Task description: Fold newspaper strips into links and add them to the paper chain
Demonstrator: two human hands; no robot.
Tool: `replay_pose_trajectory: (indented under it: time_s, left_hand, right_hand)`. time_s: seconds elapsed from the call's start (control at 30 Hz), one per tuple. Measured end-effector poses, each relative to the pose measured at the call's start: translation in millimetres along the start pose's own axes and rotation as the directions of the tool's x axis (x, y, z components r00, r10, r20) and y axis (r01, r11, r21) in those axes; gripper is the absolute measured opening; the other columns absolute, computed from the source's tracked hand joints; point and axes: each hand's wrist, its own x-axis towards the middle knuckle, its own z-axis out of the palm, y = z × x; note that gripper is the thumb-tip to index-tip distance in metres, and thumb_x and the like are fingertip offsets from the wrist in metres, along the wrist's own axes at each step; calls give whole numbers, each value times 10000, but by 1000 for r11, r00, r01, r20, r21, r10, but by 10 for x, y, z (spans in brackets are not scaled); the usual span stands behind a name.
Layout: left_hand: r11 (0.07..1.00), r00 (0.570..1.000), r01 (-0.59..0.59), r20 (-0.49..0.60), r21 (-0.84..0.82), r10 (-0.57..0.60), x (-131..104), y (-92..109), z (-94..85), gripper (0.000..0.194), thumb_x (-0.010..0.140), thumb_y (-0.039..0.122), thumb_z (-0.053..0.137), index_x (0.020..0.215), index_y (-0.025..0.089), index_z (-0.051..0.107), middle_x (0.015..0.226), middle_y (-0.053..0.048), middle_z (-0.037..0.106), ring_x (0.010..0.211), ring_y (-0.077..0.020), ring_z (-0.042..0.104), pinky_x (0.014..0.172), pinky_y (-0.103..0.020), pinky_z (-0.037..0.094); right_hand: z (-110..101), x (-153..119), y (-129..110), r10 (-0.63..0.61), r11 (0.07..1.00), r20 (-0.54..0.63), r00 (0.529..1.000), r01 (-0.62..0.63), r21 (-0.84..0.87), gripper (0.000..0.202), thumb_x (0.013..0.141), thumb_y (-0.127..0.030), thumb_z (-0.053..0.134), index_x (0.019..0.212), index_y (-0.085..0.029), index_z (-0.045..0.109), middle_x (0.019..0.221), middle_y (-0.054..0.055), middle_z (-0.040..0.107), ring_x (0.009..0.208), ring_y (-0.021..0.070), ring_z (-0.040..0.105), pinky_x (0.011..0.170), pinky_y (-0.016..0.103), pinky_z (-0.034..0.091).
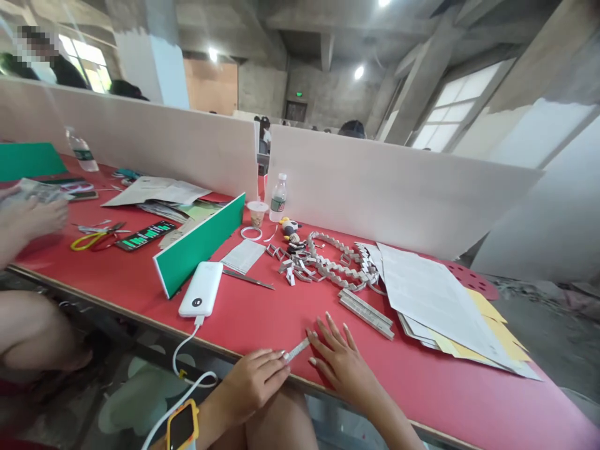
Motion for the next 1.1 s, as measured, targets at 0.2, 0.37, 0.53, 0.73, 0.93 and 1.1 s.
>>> replay_pose_trajectory:
  time_s: [0.2, 0.37, 0.53, 0.73, 0.93, 1.1]
  left_hand:
    - [976, 947, 208, -261, 58, -187, -8, -119, -161, 241, 865, 87, 451, 1027, 160, 614, 883, -47, 709, 815, -114, 656, 768, -224, 514]
    - [911, 848, 405, -403, 74, -344, 450, -265, -53, 269, 816, 68, 539, 1070, 146, 584, 885, -62, 691, 806, -143, 647, 727, -245, 517]
    - [914, 848, 396, -348, -83, -399, 846, -403, 274, 251, 861, 74, 428, 1024, 150, 604, 885, -63, 681, 831, -160, 637, 748, -285, 537]
    - [940, 926, 296, -190, -167, -325, 885, -594, 336, 313, 903, 112, 369, 1100, 181, 603, 987, -55, 668, 944, -150, 619, 850, -302, 516]
    - [916, 925, 367, -45, -162, -378, 1166, -846, 296, 270, 904, 205, 425, 1048, 215, 653, 1111, -56, 626, 1001, -180, 587, 807, -287, 488]
    - [915, 949, 313, 118, -256, -292, 1359, -1060, 472, 267, 876, 156, 448, 954, 224, 694, 911, -46, 648, 841, -153, 603, 670, -236, 450]
  right_hand:
    - [-127, 94, -111, -33, 973, -361, 932, 112, 201, 330, 891, -315, 455, 1160, -210, 613, 1185, 139, 617, 1141, 262, 542, 923, 432, 461]
    - [-307, 560, -198, 212, 635, -171, 962, -3, 772, 375, 898, -426, 419, 1083, -191, 644, 983, 100, 684, 881, 213, 636, 710, 320, 517]
    - [-253, 1245, -54, 321, 89, 70, 945, -103, 991, 369, 661, -439, 705, 908, -165, 682, 734, 22, 681, 683, 159, 630, 674, 289, 491]
    - [-105, 1392, 201, 186, -320, 179, 966, -113, 941, 364, 519, -303, 807, 827, -163, 672, 727, 24, 691, 629, 128, 615, 635, 248, 470]
    - [-132, 1329, 389, 269, -374, 152, 951, -42, 927, 257, 579, -295, 766, 790, -183, 671, 760, 5, 681, 665, 117, 612, 671, 239, 486]
    - [-63, 1323, 550, 365, -311, 120, 923, -1, 951, 240, 574, -351, 757, 698, -168, 664, 664, 2, 649, 618, 124, 591, 633, 260, 485]
